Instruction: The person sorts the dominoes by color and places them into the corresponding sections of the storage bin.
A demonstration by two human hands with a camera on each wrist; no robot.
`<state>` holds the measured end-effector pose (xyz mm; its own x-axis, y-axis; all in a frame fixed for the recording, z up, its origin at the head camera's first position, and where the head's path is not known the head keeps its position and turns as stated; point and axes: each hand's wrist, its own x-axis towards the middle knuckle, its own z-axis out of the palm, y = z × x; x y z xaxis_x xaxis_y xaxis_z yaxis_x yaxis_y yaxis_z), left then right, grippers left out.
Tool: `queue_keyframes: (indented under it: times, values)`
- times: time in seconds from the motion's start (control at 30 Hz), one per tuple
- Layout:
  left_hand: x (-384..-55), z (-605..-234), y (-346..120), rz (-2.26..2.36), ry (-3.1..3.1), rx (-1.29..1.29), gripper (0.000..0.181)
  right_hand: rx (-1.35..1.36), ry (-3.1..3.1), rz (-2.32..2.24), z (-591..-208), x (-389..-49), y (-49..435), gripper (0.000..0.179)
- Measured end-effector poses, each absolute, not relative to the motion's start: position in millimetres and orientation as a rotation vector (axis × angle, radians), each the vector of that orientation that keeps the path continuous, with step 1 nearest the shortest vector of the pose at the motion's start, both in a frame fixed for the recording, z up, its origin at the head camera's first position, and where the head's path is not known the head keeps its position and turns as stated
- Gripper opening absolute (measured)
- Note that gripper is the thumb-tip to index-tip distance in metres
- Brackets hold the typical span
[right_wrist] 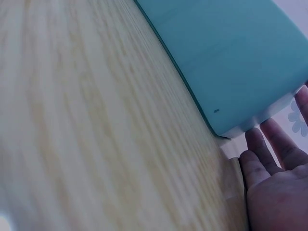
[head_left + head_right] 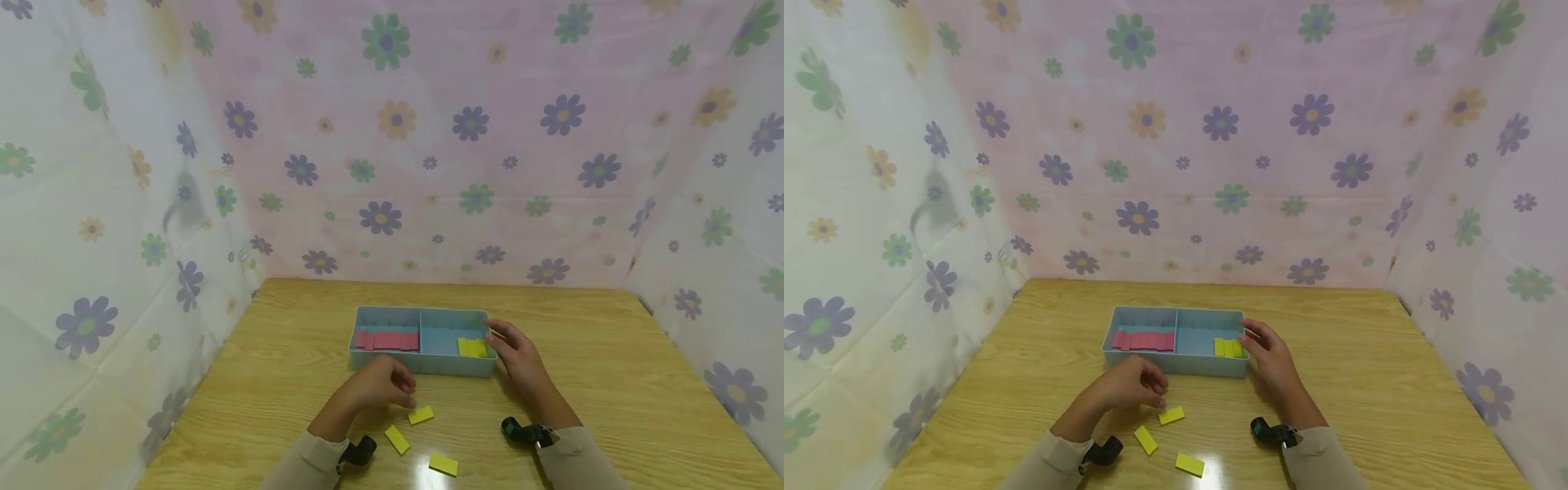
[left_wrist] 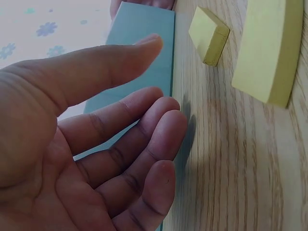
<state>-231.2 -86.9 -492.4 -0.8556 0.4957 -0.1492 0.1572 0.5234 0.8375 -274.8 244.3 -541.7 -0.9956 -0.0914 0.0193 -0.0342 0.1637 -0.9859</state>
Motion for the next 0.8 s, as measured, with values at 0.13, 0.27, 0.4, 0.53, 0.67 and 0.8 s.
queue_keyframes:
  times: [0.13, 0.27, 0.4, 0.53, 0.67, 0.8]
  values:
    - [-231, -493, -86, 1.262, 2.397, 0.527, 0.026, -0.117, 2.367, -1.993, -541, -274, 244, 0.058]
    - [-230, -492, -86, 1.257, 2.383, 0.521, 0.026, -0.131, 2.380, -1.984, -540, -273, 244, 0.057]
    - [-230, -491, -84, 1.241, 2.388, 0.525, 0.025, -0.162, 2.391, -1.983, -540, -275, 245, 0.057]
    - [-228, -489, -81, 1.218, 2.410, 0.556, 0.025, -0.173, 2.398, -1.983, -541, -276, 246, 0.054]
    - [-226, -491, -78, 1.178, 2.436, 0.576, 0.023, -0.156, 2.389, -1.988, -540, -274, 245, 0.054]
    - [-225, -494, -75, 1.144, 2.443, 0.560, 0.021, -0.149, 2.356, -2.012, -538, -271, 242, 0.058]
